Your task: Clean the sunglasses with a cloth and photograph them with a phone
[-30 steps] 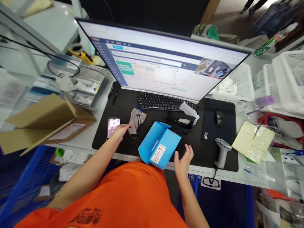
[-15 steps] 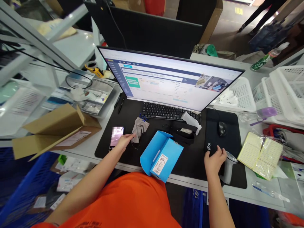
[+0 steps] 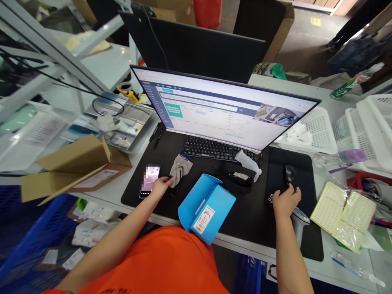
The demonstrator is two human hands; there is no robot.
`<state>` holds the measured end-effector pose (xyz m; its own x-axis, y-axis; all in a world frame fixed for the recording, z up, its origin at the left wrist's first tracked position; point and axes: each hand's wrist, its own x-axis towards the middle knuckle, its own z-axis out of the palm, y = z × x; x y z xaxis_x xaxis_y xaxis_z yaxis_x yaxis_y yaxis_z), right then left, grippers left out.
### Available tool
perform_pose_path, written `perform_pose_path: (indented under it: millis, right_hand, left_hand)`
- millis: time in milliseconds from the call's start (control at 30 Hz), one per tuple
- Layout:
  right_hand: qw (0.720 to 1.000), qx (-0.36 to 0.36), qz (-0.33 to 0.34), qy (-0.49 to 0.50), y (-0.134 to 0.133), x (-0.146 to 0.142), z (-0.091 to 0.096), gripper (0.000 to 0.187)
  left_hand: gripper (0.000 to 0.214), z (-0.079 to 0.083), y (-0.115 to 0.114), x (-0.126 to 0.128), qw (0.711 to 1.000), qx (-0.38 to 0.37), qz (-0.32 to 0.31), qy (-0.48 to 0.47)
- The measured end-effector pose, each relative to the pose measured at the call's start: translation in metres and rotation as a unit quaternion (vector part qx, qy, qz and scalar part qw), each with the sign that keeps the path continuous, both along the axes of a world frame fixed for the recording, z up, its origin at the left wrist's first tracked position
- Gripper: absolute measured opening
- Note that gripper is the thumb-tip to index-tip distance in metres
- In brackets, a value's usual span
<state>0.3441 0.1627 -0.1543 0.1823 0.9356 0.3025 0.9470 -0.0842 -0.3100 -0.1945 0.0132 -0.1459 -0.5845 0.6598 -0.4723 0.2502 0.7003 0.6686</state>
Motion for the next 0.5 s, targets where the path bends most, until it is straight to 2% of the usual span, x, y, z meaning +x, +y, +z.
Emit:
perform_pose_path:
  millis: [67, 133, 233, 300, 400, 500]
  right_hand:
    - [1.000, 0.007, -0.016, -0.001, 0.011, 0.006, -0.003, 0.065]
    - [1.000, 0.011, -0.025, -0.001, 0.020, 0.011, -0.006, 0.069]
    - [1.000, 0.014, -0.021, 0.000, 0.034, 0.018, -0.011, 0.076]
    - [1.000, 0.009, 0.000, 0.002, 0.045, 0.023, -0.014, 0.078]
    - [0.999, -0.010, 0.043, 0.012, 0.062, 0.025, -0.016, 0.077]
    - [0.998, -0.010, 0.039, 0.043, 0.068, 0.017, -0.015, 0.076]
  left_hand:
    - [0.031, 0.002, -0.001, 0.001, 0.999, -0.009, -0.020, 0.047]
    - [0.041, 0.008, -0.004, 0.003, 0.995, -0.004, -0.031, 0.094]
    - [0.063, 0.024, -0.011, 0.011, 0.987, 0.026, -0.044, 0.153]
    - [0.067, 0.038, -0.018, 0.021, 0.981, 0.057, -0.063, 0.175]
    - [0.051, 0.059, -0.031, 0.043, 0.974, 0.098, -0.130, 0.160]
    - [0.038, 0.072, -0.041, 0.072, 0.963, 0.095, -0.234, 0.096]
